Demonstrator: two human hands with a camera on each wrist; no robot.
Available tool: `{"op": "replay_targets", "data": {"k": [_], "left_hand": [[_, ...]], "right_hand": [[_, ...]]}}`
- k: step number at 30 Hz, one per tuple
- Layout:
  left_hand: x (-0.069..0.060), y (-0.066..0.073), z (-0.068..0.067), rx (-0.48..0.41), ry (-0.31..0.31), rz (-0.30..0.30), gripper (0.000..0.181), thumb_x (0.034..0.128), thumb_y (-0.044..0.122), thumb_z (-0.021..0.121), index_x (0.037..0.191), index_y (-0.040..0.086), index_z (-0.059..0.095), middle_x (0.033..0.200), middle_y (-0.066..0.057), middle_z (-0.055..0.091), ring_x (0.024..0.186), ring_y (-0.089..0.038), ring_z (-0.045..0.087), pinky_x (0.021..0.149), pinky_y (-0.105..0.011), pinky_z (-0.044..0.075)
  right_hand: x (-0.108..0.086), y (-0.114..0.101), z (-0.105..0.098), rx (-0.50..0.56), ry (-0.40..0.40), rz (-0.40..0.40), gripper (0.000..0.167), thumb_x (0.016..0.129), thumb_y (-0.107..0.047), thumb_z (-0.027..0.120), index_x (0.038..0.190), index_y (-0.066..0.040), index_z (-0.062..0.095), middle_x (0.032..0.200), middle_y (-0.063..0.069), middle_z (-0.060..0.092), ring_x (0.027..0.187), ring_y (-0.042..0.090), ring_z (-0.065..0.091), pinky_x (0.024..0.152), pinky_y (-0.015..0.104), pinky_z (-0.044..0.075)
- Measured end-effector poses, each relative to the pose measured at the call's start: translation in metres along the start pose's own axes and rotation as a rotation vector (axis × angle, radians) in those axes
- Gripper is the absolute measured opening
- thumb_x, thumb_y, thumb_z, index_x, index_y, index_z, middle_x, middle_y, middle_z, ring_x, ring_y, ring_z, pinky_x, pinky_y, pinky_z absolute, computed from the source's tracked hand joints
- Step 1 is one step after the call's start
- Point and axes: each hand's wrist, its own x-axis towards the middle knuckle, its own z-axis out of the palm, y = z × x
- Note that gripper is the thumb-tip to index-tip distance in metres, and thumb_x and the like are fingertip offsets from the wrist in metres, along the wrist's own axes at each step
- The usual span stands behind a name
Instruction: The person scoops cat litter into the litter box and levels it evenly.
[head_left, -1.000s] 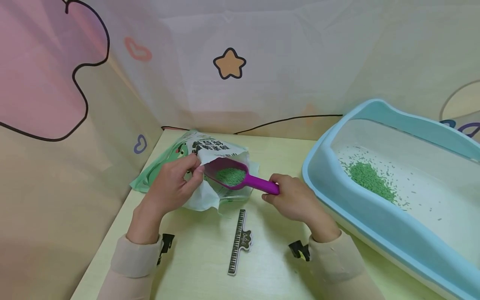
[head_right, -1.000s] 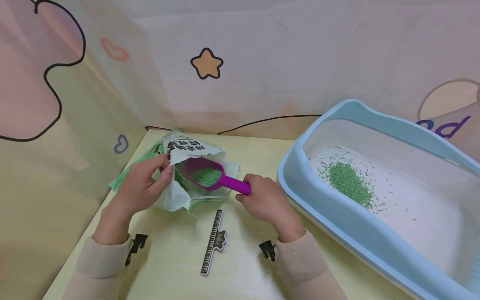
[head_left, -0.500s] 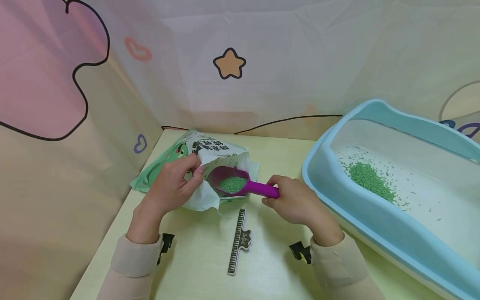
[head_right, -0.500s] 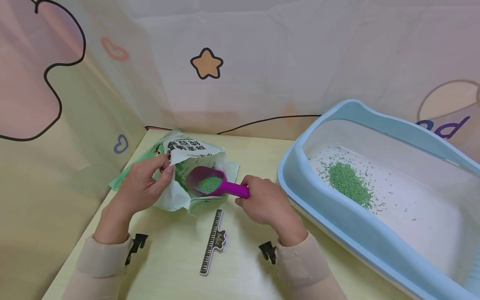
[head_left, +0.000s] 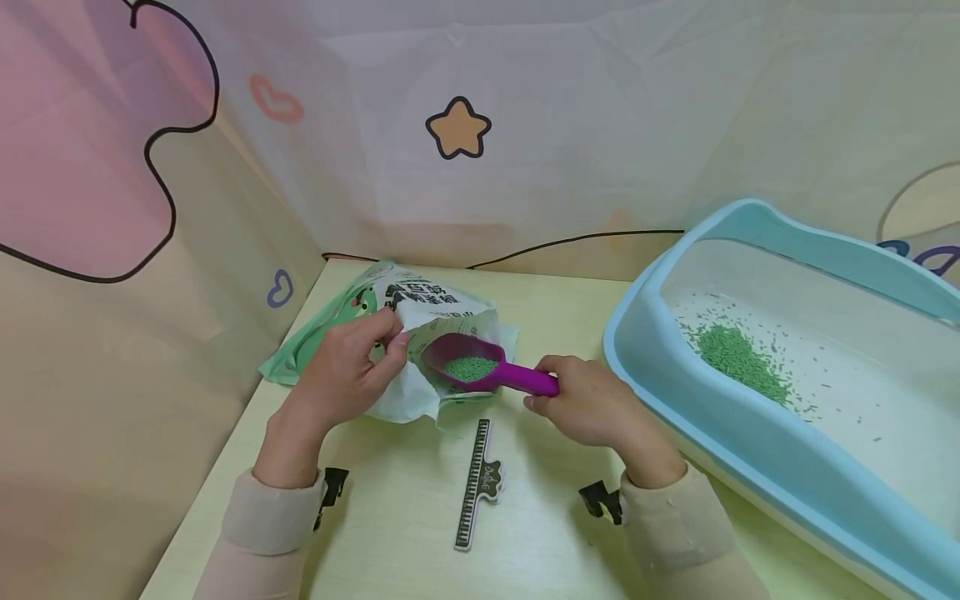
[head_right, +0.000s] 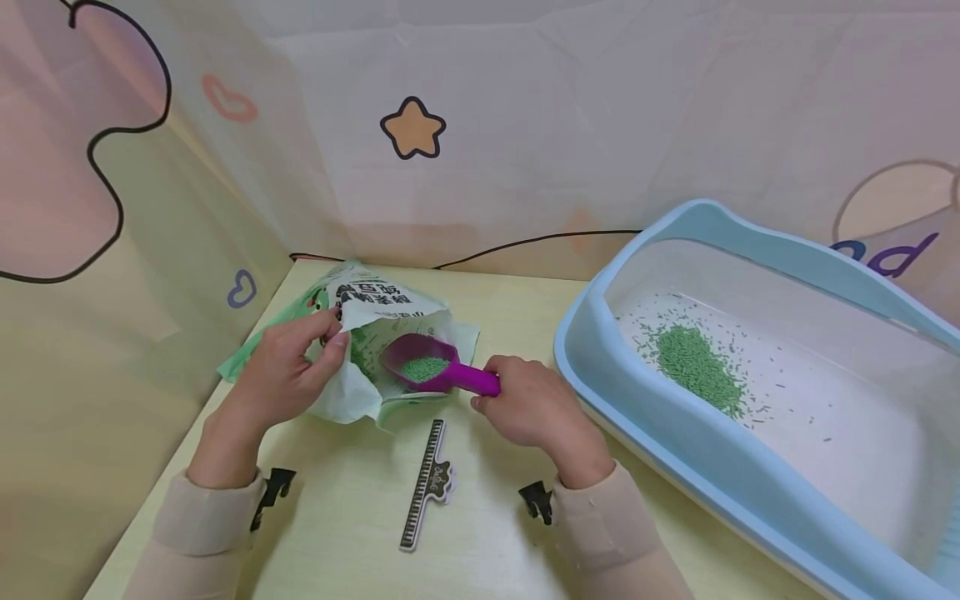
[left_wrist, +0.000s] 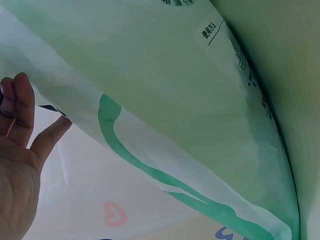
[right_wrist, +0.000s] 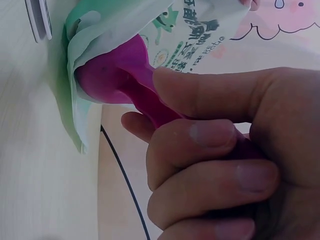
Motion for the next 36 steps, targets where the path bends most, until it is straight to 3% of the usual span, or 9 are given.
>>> {"op": "replay_targets", "data": {"k": [18, 26, 36], "left_hand": [[0.0, -0.002, 0.001, 0.002, 0.01, 0.033, 0.016, 0.0944, 0.005, 0.057, 0.081, 0.013, 0.051, 0.071, 0.005, 0.049, 0.064, -0.008, 0.044, 0.057, -0.022, 0.034], [0.0, -0.002, 0.0, 0.001, 0.0, 0.026, 0.016, 0.0951, 0.006, 0.057, 0.082, 0.013, 0.051, 0.072, 0.005, 0.05, 0.065, -0.008, 0.046, 0.057, -0.023, 0.036], [0.003, -0.001, 0.002, -0.008, -0.02, 0.013, 0.016, 0.0949, 0.007, 0.055, 0.081, 0.013, 0.051, 0.073, 0.005, 0.054, 0.066, -0.007, 0.048, 0.057, -0.023, 0.038]], "right_hand": [[-0.007, -0.002, -0.008, -0.017, 0.012, -0.006, 0.025, 0.098, -0.034, 0.067, 0.113, -0.015, 0.068, 0.07, 0.0, 0.054, 0.064, 0.018, 0.05, 0.06, 0.033, 0.038], [-0.022, -0.009, -0.02, -0.019, 0.031, -0.039, 0.027, 0.098, -0.035, 0.067, 0.115, -0.015, 0.069, 0.07, 0.001, 0.055, 0.062, 0.017, 0.05, 0.059, 0.033, 0.037], [-0.042, -0.01, -0.032, -0.035, 0.06, -0.06, 0.024, 0.098, -0.038, 0.067, 0.11, -0.017, 0.068, 0.064, -0.003, 0.045, 0.06, 0.015, 0.045, 0.058, 0.033, 0.035]]}}
